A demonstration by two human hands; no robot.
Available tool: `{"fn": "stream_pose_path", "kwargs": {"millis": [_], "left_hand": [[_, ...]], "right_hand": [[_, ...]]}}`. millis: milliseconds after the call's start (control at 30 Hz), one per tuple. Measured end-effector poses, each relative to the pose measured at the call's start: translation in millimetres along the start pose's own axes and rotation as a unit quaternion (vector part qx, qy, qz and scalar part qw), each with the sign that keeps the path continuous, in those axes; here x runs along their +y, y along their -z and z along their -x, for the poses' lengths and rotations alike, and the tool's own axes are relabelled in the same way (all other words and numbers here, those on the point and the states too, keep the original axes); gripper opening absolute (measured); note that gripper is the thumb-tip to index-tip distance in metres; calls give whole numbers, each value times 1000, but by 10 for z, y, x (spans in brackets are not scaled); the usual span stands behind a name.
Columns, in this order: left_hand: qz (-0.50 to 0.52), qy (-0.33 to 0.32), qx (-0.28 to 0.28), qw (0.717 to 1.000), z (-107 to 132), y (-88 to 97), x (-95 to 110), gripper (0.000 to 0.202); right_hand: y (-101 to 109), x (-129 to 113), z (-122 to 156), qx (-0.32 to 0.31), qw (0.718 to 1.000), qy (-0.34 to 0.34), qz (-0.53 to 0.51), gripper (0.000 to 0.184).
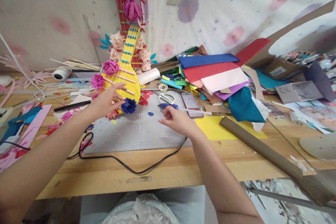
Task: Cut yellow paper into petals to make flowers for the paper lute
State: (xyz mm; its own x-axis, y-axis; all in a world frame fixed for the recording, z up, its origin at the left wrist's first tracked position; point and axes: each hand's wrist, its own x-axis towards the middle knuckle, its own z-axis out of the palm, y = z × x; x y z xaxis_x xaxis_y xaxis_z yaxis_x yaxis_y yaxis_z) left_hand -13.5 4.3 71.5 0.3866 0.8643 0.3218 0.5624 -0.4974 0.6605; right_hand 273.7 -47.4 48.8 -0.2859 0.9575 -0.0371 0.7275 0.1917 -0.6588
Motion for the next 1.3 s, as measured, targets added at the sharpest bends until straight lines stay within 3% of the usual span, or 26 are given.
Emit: {"fn": "stream_pose_path", "kwargs": {"millis": [133,300,400,533,767,900,1100,1300], "left_hand": [[-25,-21,-16,999,-48,5,91,64],[-8,13,26,1000,-55,206,20,66],[4,15,51,999,-34,273,-70,67],[-5,31,78,996,-5,270,-159,64],[-12,88,105,991,-21,243,-304,59],[-29,78,86,993,-64,162,-344,56],[-74,56,29,995,-92,67,-349,48],[-107,5,-7,994,-97,23,-388,42]], "right_hand": [[-250,-275,-350,17,982,83,-171,27],[-408,-445,-667,96,969,99,-204,21],[-492,-538,-790,113,968,141,-175,24],[-649,-689,-930,117,966,224,-62,37],[-840,-732,-1007,88,964,249,23,34],[-851,-633,-935,96,950,294,44,29],[-891,-517,-822,100,918,370,98,36],[-936,-474,-793,98,903,397,133,34]]}}
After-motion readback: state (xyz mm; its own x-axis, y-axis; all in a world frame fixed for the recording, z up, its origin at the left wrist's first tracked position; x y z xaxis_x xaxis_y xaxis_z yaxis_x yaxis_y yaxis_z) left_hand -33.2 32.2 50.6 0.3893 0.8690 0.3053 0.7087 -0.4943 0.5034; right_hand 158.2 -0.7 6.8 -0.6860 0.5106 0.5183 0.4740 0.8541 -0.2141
